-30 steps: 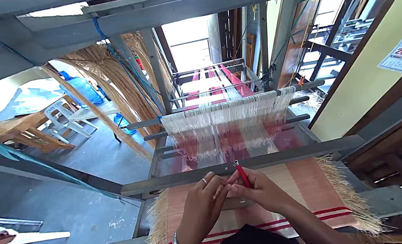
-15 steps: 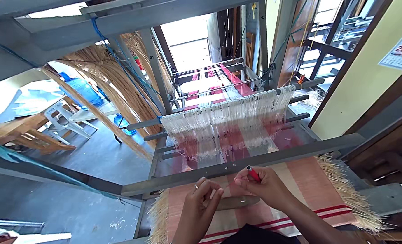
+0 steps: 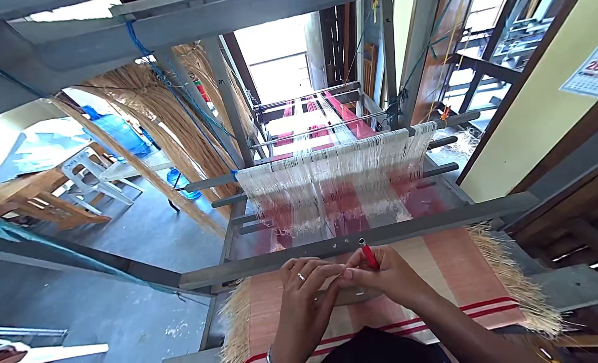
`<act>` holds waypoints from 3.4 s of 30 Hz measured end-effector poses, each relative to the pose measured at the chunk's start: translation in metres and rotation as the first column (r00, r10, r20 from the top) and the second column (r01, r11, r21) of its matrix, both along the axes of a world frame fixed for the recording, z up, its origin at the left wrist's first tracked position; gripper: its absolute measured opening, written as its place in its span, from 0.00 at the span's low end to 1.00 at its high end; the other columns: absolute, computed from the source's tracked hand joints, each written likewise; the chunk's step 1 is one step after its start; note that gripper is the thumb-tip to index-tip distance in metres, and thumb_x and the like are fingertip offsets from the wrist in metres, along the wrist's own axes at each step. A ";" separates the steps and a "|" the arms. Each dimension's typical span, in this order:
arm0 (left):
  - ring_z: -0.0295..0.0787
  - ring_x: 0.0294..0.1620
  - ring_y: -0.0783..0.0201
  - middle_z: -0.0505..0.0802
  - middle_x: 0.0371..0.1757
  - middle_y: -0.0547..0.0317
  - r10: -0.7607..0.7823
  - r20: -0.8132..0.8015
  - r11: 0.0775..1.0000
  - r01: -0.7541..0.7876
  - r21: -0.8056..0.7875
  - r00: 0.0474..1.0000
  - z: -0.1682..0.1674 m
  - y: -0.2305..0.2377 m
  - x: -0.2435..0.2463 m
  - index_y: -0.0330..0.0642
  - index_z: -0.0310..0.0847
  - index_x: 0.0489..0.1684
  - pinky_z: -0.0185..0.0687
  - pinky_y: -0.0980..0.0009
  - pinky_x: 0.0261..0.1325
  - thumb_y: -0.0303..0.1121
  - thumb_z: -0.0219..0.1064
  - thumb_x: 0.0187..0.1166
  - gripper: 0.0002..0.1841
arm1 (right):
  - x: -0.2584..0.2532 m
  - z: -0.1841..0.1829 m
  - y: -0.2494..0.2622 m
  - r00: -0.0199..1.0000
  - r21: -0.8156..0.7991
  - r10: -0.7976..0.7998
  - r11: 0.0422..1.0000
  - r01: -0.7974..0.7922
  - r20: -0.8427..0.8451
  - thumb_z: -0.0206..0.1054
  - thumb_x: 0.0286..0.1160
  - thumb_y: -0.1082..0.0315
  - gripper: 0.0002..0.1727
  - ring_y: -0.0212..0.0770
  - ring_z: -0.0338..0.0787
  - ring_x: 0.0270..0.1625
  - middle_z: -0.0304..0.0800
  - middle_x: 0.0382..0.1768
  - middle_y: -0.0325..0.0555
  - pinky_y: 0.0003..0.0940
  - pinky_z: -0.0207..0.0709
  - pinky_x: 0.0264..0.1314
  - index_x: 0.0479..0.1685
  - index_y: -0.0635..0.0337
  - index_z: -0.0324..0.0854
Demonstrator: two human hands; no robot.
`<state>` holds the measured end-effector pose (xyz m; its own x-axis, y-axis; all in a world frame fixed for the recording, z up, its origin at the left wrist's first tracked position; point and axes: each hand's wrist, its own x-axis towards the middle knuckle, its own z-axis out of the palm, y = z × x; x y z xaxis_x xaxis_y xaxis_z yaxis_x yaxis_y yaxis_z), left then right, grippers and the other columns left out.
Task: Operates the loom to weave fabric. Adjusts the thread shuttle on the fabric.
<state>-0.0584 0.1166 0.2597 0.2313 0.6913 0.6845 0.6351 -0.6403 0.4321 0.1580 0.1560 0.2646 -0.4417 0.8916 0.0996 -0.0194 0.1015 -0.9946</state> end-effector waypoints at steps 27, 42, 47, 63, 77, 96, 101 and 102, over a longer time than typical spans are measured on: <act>0.90 0.56 0.52 0.92 0.51 0.50 0.019 -0.207 0.840 -0.128 -0.527 0.978 -0.092 0.036 -0.035 0.40 0.89 0.53 0.85 0.50 0.63 0.42 0.61 0.88 0.15 | 0.008 -0.044 0.011 0.887 0.200 -0.383 0.919 0.339 0.258 0.78 0.71 0.59 0.07 0.17 0.67 0.17 0.77 0.16 0.24 0.17 0.61 0.22 0.40 0.50 0.94; 0.90 0.40 0.54 0.91 0.47 0.47 0.116 -0.114 0.635 -0.162 -0.755 0.987 -0.174 -0.006 -0.029 0.47 0.87 0.68 0.89 0.52 0.48 0.33 0.63 0.83 0.18 | -0.013 -0.139 -0.005 0.894 0.044 -0.233 0.971 0.234 0.382 0.74 0.75 0.59 0.10 0.27 0.72 0.20 0.79 0.21 0.33 0.28 0.70 0.26 0.45 0.54 0.91; 0.89 0.35 0.57 0.91 0.46 0.49 0.170 -0.094 0.672 -0.185 -0.717 0.981 -0.185 -0.006 -0.027 0.43 0.88 0.65 0.89 0.55 0.42 0.30 0.63 0.81 0.17 | -0.037 -0.176 0.006 0.873 0.171 -0.179 0.979 0.112 0.454 0.74 0.75 0.62 0.08 0.36 0.81 0.28 0.87 0.30 0.43 0.37 0.78 0.33 0.39 0.57 0.91; 0.86 0.32 0.61 0.91 0.44 0.52 0.154 -0.072 0.676 -0.158 -0.720 0.985 -0.188 -0.004 -0.028 0.45 0.88 0.67 0.86 0.62 0.37 0.29 0.62 0.81 0.18 | -0.055 -0.181 0.004 0.795 0.153 -0.157 0.985 0.082 0.586 0.70 0.78 0.61 0.12 0.44 0.83 0.23 0.82 0.21 0.46 0.46 0.77 0.27 0.33 0.60 0.84; 0.88 0.36 0.59 0.91 0.47 0.51 0.146 -0.081 0.650 -0.157 -0.744 0.986 -0.187 -0.003 -0.028 0.45 0.86 0.69 0.88 0.59 0.40 0.28 0.62 0.81 0.19 | -0.055 -0.183 0.003 0.820 0.182 -0.180 0.979 0.094 0.543 0.69 0.75 0.64 0.11 0.40 0.78 0.19 0.77 0.17 0.43 0.40 0.71 0.21 0.27 0.58 0.80; 0.85 0.56 0.61 0.92 0.53 0.59 0.169 0.203 0.792 -0.011 -0.610 0.965 -0.182 -0.005 -0.025 0.47 0.92 0.51 0.80 0.59 0.61 0.37 0.71 0.80 0.09 | -0.046 -0.166 -0.002 0.908 -0.042 -0.160 0.981 0.191 0.386 0.74 0.74 0.64 0.05 0.30 0.74 0.16 0.81 0.17 0.36 0.31 0.70 0.21 0.38 0.55 0.90; 0.87 0.48 0.66 0.93 0.44 0.62 0.190 0.257 0.763 0.022 -0.646 0.948 -0.180 -0.004 -0.027 0.44 0.91 0.43 0.81 0.63 0.56 0.37 0.71 0.81 0.07 | -0.047 -0.166 -0.002 0.906 -0.058 -0.145 0.981 0.183 0.398 0.74 0.74 0.63 0.06 0.30 0.74 0.16 0.81 0.16 0.34 0.31 0.71 0.21 0.37 0.54 0.89; 0.87 0.48 0.66 0.93 0.43 0.61 0.182 0.266 0.763 0.035 -0.645 0.947 -0.180 -0.004 -0.027 0.43 0.90 0.43 0.81 0.63 0.55 0.36 0.71 0.81 0.07 | -0.046 -0.166 -0.002 0.904 -0.053 -0.139 0.983 0.175 0.404 0.73 0.74 0.63 0.06 0.30 0.74 0.16 0.80 0.16 0.35 0.31 0.70 0.21 0.37 0.54 0.89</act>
<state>-0.0856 0.1127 0.0801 0.0239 0.9941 0.1061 0.4409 -0.1058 0.8913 0.1117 0.1545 0.0989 -0.2819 0.9500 -0.1346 0.3882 -0.0153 -0.9215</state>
